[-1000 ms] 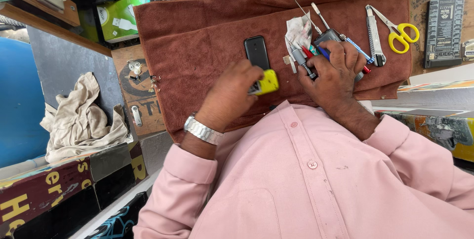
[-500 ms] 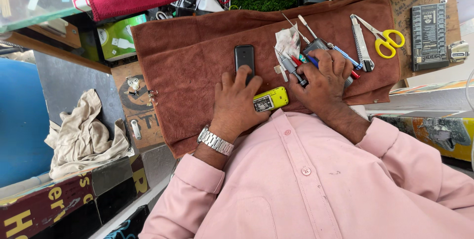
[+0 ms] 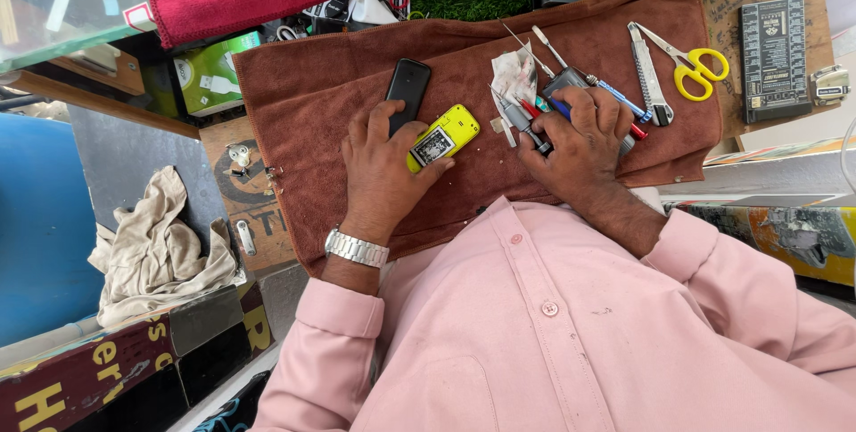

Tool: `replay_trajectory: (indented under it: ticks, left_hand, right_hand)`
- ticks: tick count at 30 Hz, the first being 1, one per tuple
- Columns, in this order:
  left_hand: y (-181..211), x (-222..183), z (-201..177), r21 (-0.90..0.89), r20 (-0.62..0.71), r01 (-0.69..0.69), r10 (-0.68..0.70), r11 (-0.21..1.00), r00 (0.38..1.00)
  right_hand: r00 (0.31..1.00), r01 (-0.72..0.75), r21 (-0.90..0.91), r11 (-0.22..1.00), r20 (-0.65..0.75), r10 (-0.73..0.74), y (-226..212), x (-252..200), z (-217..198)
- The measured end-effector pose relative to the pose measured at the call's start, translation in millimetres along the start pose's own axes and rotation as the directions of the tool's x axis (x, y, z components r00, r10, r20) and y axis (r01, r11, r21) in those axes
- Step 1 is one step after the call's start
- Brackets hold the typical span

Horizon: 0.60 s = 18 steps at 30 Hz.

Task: The person disassembles a black smartphone and a yellow feature phone on a workbench. They use a screwdriver to remove screws, pry open the back covers, and separate internal components. The person then wipes the keypad of the yellow phone with a tissue.

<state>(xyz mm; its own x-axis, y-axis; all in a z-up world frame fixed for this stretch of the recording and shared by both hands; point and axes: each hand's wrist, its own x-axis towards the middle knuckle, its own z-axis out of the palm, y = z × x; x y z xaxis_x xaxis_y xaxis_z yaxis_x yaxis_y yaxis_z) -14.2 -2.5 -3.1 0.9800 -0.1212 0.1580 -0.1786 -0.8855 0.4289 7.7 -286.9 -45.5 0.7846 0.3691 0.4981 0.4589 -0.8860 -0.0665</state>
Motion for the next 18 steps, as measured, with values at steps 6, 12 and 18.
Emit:
replay_trajectory:
  ticks: [6, 12, 18]
  left_hand:
    - [-16, -1, 9, -0.123, -0.065, 0.007, -0.015, 0.992, 0.998]
    - [-35, 1, 12, -0.111, -0.21, 0.119, -0.14, 0.987, 0.968]
    - [-40, 0, -2, 0.02, -0.347, 0.214, -0.194, 0.977, 0.917]
  right_hand:
    - [0.999, -0.04, 0.062, 0.997, -0.007, 0.04, -1, 2, -5]
    - [0.989, -0.063, 0.185, 0.981, -0.119, 0.086, -3, 8, -9]
    - [0.974, -0.056, 0.366, 0.929, -0.185, 0.131, -1, 5, -8]
